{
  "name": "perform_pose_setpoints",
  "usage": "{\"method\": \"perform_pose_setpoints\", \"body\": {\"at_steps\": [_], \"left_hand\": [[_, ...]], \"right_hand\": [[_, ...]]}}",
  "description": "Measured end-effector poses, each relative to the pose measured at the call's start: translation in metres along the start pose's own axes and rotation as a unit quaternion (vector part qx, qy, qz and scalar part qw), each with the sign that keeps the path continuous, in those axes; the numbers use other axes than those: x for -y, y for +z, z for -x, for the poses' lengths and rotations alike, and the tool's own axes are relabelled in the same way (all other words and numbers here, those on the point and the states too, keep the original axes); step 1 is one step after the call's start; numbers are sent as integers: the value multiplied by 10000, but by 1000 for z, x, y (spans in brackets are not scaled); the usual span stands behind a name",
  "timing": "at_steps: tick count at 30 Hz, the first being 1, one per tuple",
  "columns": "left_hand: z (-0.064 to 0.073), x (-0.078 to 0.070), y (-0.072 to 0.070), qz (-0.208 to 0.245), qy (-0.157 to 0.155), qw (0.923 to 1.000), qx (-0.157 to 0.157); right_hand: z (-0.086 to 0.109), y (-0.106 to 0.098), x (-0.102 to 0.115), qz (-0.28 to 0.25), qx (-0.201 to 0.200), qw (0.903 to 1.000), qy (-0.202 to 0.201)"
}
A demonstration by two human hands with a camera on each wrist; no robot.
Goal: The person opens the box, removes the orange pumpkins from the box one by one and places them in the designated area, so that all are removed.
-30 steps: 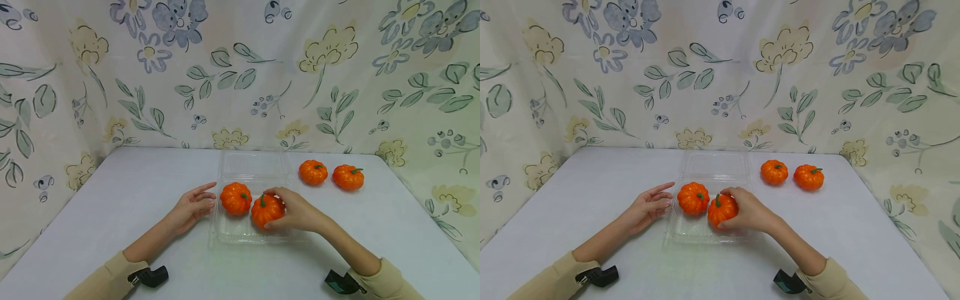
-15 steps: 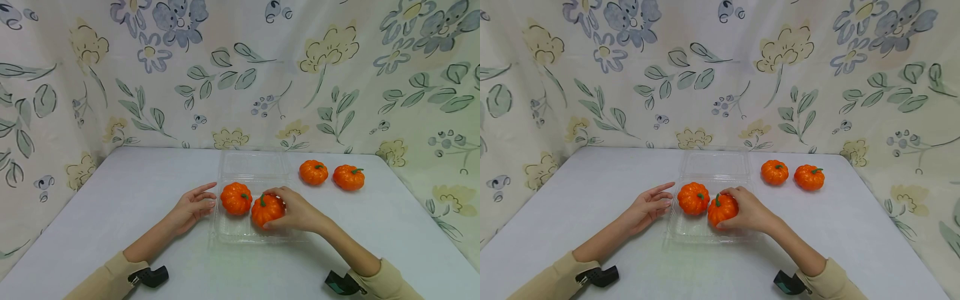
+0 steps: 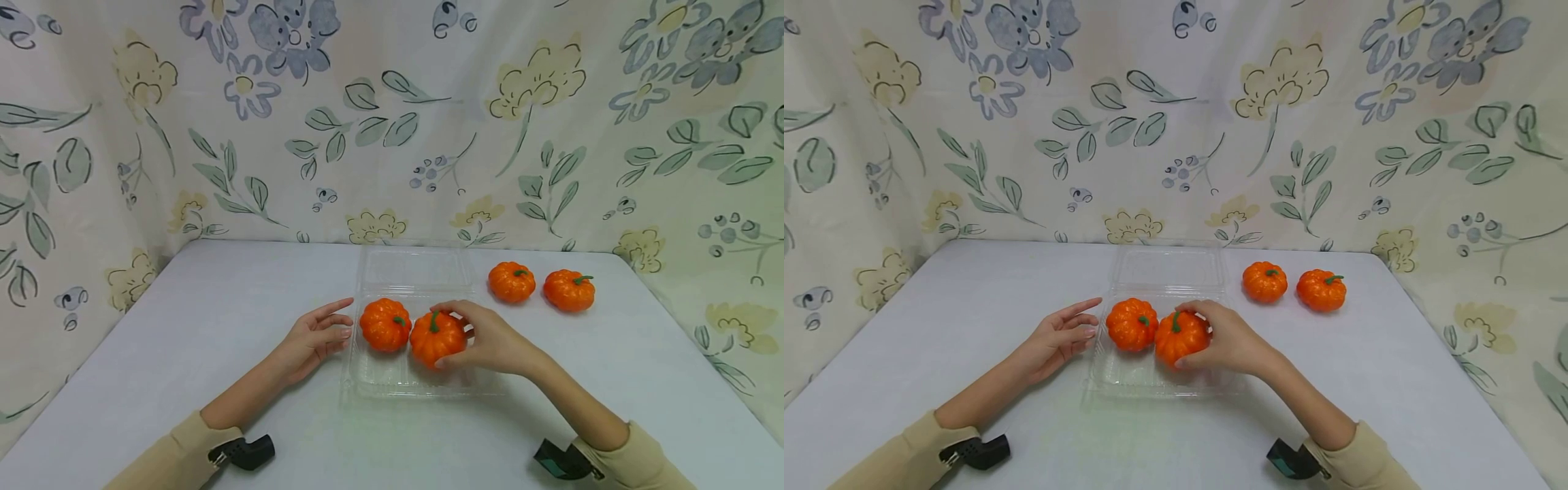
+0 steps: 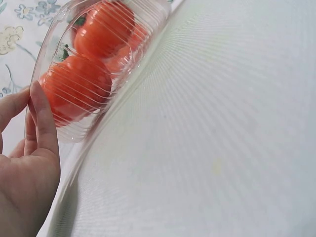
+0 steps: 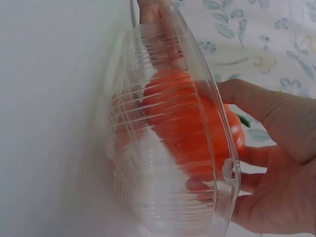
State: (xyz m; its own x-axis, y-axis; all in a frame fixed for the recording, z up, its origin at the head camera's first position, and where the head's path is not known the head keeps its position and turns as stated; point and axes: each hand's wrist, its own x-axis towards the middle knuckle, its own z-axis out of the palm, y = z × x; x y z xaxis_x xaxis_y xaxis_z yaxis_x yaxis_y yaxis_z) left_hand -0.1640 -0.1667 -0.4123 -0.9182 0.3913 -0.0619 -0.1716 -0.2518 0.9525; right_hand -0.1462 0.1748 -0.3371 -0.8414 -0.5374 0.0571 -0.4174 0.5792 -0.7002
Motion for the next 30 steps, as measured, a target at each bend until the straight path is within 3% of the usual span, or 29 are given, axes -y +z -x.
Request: {"method": "perform_pose_setpoints", "body": {"at_steps": [18,30], "left_hand": [[1,0,0,36,-9,10000,31],[1,0,1,65,3,10000,60]], "right_hand": [[1,-13,-1,-284,-29,9996,88],[4,-24,-1,-285,-258,9992,144]]}}
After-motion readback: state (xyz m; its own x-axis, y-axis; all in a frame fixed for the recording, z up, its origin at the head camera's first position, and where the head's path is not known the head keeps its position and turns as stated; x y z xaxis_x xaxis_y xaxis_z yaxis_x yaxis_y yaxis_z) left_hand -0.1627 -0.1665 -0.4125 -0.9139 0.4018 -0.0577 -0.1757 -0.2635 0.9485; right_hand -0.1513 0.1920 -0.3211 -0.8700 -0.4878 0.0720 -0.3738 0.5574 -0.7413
